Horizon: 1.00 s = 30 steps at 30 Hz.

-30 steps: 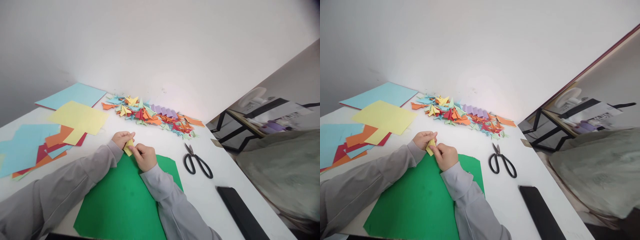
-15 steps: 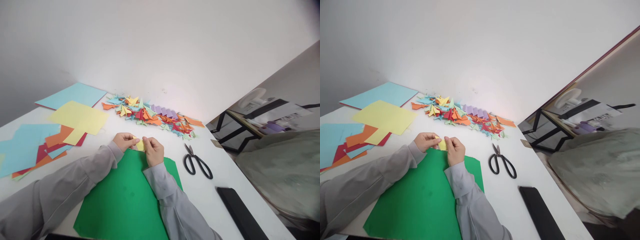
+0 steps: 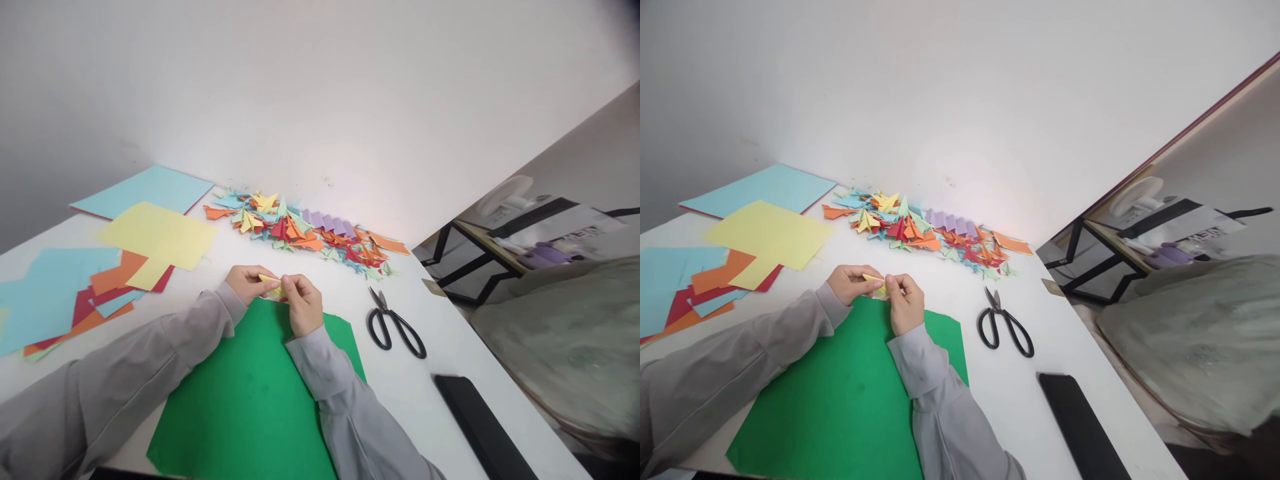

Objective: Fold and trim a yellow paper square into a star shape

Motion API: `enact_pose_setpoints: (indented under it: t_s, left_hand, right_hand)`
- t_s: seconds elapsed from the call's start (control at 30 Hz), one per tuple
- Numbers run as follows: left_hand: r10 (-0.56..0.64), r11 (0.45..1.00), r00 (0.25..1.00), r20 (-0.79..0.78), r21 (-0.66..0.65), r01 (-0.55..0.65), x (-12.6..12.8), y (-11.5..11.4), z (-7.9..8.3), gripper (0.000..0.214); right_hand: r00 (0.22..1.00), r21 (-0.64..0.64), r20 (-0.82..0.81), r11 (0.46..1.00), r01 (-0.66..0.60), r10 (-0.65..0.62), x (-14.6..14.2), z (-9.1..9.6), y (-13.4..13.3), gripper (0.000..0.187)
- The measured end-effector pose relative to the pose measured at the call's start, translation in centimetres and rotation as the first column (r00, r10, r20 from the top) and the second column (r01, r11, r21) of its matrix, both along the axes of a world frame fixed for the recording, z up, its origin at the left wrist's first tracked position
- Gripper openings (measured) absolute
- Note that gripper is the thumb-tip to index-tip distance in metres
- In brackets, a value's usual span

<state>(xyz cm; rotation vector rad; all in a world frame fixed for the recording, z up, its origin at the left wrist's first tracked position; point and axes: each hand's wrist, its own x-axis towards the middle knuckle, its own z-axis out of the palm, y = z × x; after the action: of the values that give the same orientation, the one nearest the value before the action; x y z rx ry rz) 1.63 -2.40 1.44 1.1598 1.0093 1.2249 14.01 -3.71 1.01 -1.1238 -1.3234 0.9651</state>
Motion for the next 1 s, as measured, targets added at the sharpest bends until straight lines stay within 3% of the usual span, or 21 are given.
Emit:
enact_pose_setpoints:
  t_s: [0.3, 0.47, 0.6, 0.7, 1.0]
  left_hand:
    - [-0.020, 0.998, 1.000, -0.018, 0.057, 0.021, -0.2, -0.1, 0.3, 0.012]
    - [-0.053, 0.994, 0.999, 0.000, 0.097, 0.053, -0.3, 0.0, 0.0, 0.011]
    - [-0.050, 0.999, 0.999, 0.013, 0.003, 0.050, -0.2, 0.0, 0.4, 0.018]
    - [-0.071, 0.992, 0.991, 0.111, -0.100, 0.083, -0.1, 0.1, 0.5, 0.024]
    - [-0.066, 0.988, 0.982, 0.177, -0.125, 0.089, 0.0, 0.2, 0.2, 0.029]
  right_hand:
    - [0.992, 0.051, 0.097, 0.996, 0.078, -0.083, -0.2, 0.5, -0.5, 0.030]
    - [0.996, 0.045, 0.059, 0.997, 0.058, -0.061, -0.2, 0.5, -0.4, 0.032]
    - [0.998, -0.008, -0.033, 0.998, 0.055, -0.055, 0.0, -0.1, 0.1, 0.034]
    - [0.993, -0.055, -0.096, 0.997, 0.060, -0.065, 0.0, -0.4, 0.3, 0.035]
    - [0.980, -0.099, -0.186, 0.994, 0.053, -0.071, 0.1, -0.4, 0.4, 0.037]
